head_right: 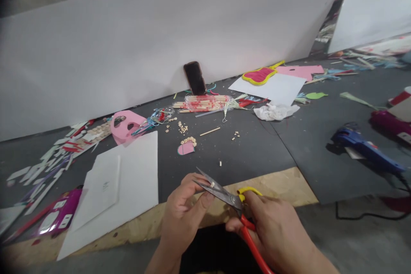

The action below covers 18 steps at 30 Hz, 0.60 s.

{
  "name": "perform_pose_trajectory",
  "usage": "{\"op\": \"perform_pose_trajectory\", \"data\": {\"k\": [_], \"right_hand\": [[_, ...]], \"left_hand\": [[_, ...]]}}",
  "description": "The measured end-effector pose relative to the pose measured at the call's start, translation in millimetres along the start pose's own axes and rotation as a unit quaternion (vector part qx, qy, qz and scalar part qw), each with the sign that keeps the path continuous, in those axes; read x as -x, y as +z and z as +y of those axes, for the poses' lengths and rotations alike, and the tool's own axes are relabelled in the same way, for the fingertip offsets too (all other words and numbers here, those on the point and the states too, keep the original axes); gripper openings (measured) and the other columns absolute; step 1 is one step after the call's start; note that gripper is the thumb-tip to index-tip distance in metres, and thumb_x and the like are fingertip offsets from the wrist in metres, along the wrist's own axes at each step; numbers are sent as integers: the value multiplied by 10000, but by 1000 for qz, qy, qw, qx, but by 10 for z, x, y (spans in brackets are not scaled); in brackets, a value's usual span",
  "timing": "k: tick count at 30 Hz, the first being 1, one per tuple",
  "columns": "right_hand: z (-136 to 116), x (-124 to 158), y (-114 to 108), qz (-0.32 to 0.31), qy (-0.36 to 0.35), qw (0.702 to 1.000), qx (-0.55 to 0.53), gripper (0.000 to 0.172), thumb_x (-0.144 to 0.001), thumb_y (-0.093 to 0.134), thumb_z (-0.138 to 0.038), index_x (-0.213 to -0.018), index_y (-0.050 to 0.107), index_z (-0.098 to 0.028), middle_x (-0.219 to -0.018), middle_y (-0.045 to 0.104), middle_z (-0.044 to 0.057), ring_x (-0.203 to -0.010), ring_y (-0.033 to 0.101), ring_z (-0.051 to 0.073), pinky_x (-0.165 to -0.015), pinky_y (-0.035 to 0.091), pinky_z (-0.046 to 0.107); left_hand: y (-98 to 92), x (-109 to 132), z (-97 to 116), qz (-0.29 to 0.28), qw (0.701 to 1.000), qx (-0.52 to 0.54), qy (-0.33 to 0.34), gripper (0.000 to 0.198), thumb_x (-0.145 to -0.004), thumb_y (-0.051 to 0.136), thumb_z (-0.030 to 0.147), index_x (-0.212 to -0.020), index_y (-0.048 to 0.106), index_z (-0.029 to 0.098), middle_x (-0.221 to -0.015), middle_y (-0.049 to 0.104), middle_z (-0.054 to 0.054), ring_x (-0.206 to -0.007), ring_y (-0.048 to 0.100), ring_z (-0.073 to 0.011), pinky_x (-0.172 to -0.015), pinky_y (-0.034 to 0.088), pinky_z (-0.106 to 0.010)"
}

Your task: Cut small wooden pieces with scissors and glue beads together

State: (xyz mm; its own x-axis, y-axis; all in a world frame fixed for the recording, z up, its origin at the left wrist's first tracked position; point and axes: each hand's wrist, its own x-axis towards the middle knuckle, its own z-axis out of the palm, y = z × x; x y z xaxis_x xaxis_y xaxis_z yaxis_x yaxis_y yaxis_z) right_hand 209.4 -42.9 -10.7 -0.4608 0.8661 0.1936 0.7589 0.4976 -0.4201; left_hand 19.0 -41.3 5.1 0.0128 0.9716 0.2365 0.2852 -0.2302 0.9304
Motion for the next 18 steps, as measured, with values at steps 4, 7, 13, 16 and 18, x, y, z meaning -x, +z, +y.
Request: {"op": "perform_pose_trajectory", "data": {"k": [4,7,13,16,18], "right_hand": [[11,-2,-12,9,-5,1000,18,353,-854,469,-571,-738,432,-240,-544,595,-8,-437,573,157,-400,381,238],[32,-6,-31,7,-11,999,36,376,-788,546,-591,-742,414,-242,-579,595,2,-467,580,169,-405,385,245],[63,-21,-60,-19,-17,999,46,386,-717,623,-559,-766,411,-240,-643,596,13,-534,598,188,-462,427,265],[69,-20,-59,-20,-23,998,56,367,-716,627,-529,-783,412,-239,-664,603,19,-549,606,195,-462,429,268],[67,-16,-55,-17,-24,998,60,346,-729,619,-512,-783,412,-240,-671,609,20,-558,612,196,-465,431,266]], "left_hand": [[7,-9,-8,18,998,-33,45,138,-861,568,194,-742,638,199,-773,666,-10,-819,597,-169,-823,404,-334],[2,-9,-27,18,997,-46,57,140,-862,563,180,-746,637,205,-762,662,-2,-806,594,-167,-811,400,-333],[-19,-9,-70,-4,998,-25,55,135,-867,541,151,-786,636,204,-770,653,0,-769,587,-153,-788,407,-325],[-31,-24,-70,-12,998,-28,63,136,-851,546,124,-788,640,200,-766,651,-3,-755,581,-151,-772,408,-319],[-36,-33,-61,-15,997,-27,64,133,-841,555,121,-771,640,197,-754,651,-4,-736,575,-149,-755,409,-312]]}}
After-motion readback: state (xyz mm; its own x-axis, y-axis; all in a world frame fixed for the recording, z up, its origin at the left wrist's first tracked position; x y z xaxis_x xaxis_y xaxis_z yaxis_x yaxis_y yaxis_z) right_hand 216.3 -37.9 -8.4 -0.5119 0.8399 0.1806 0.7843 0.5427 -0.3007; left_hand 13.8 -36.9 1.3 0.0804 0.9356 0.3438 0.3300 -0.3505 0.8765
